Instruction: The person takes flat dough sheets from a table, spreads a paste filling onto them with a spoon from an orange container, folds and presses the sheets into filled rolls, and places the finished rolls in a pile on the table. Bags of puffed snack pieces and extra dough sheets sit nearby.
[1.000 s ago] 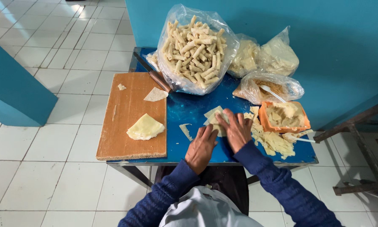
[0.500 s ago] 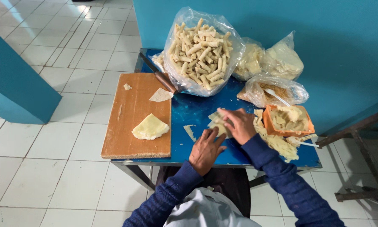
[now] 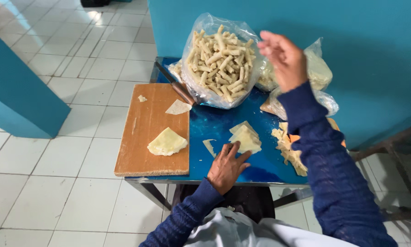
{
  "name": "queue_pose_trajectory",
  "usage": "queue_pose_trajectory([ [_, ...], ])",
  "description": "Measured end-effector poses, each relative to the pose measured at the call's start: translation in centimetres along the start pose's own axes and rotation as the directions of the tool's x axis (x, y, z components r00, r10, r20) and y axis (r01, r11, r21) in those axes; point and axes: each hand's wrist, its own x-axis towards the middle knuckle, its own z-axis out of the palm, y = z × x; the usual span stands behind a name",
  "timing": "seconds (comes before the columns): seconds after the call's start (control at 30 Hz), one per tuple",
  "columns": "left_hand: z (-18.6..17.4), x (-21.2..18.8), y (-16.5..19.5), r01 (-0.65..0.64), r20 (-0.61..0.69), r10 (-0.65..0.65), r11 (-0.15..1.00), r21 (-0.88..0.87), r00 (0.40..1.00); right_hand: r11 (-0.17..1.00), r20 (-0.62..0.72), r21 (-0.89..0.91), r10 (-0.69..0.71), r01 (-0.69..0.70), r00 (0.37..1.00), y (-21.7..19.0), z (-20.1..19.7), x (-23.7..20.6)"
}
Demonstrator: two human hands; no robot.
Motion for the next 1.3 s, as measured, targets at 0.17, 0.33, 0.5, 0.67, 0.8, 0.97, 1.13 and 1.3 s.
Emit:
queue_pose_trajectory([
  [0.17,0.0,0.1,0.0,0.0,0.01,0.0,1.0,0.013,1.0,0.732,0.062,-0.651,0.312,-0.198,0.948,1.3,-8.3,-5.7],
  [0.33,0.4,-0.1,-0.2,0.023,0.011,-0.023,1.0,0.011,1.0,0.326,-0.042,-0.917,0.496,-0.231,0.867,4.0,-11.1,-10.9],
  [0.5,0.7,0.0,-0.8,0.085,-0.055,-0.089,0.994,-0.071,0.995,0.192,-0.089,-0.956,0.529,-0.222,0.844,4.8,-9.7,-11.8],
  [0.67,1.8,1.0,-1.6,0.289,-0.125,-0.299,0.953,-0.087,0.946,0.054,-0.066,-0.994,0.357,-0.092,0.932,4.1,-9.1,-11.9],
  [0.8,2.6,1.9,-2.2,0.294,-0.145,-0.288,0.955,0.026,0.947,0.125,-0.107,-0.981,0.293,-0.149,0.95,3.1,-8.7,-11.9],
  [0.97,2.6,2.4,-2.3,0.269,-0.173,-0.252,0.96,0.081,0.952,0.198,-0.094,-0.968,0.276,-0.152,0.956,3.4,-7.2,-11.3],
  [1.13,2.4,2.6,-2.4,0.272,-0.198,-0.255,0.96,0.061,0.946,0.406,-0.12,-0.884,0.286,-0.233,0.951,4.4,-7.8,-11.5],
  [1.3,2.7,2.5,-2.7,0.291,-0.227,-0.268,0.954,0.074,0.936,0.529,-0.165,-0.779,0.346,-0.337,0.924,4.7,-10.6,-13.5],
])
